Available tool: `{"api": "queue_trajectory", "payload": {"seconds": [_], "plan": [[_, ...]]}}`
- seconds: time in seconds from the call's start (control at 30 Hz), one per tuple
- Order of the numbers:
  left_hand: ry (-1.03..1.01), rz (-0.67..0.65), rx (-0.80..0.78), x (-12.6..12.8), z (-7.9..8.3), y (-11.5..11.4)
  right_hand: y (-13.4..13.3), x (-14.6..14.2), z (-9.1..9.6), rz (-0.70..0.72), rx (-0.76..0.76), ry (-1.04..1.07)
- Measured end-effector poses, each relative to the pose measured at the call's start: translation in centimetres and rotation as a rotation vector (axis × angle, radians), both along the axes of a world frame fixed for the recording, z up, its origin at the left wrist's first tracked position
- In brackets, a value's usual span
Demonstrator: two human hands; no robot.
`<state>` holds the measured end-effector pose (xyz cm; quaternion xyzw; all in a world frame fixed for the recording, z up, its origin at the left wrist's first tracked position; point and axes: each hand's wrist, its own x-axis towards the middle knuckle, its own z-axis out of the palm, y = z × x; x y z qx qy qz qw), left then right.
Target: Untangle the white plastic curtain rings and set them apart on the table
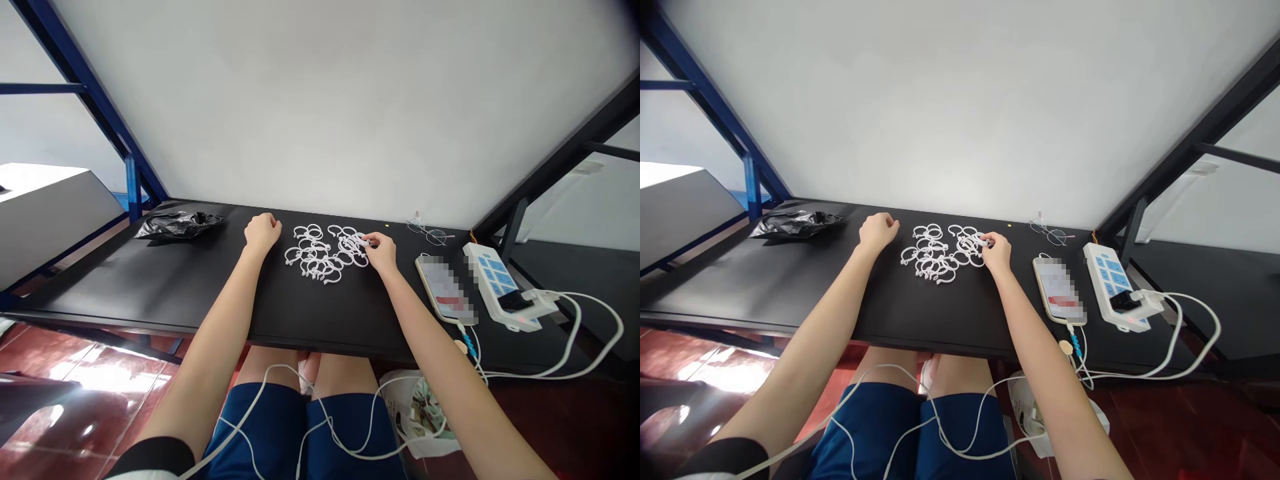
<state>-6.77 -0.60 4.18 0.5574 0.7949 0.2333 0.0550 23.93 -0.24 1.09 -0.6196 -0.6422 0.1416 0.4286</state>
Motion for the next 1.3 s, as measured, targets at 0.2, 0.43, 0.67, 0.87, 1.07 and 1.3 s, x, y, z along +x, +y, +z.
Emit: {"api": "queue_trajectory", "payload": {"seconds": [0.2,0.43,0.67,0.87,1.07,1.3], "plan": [[-0.001,0.005,0.005,0.02,-0.03,0.03,0.04,0.04,0.01,-0.006,0.001,0.007],[-0.005,0.001,-0.009,0.13,-0.07,0.04,-0.07,-0.06,0.21,-0.011,-0.011,0.006],[-0.006,0.000,-0.002,0.11,-0.17,0.13,-0.10,-0.10,0.17,-0.013,-0.003,0.008],[-0.005,-0.004,-0.003,0.14,-0.14,0.05,-0.06,-0.07,0.04,-0.011,-0.001,0.006],[-0.007,-0.006,-0.002,0.15,-0.22,0.11,0.09,0.06,-0.15,-0.003,0.014,0.008],[-0.003,-0.014,0.003,0.22,-0.26,0.11,0.10,0.09,-0.07,0.026,0.021,0.029]]}}
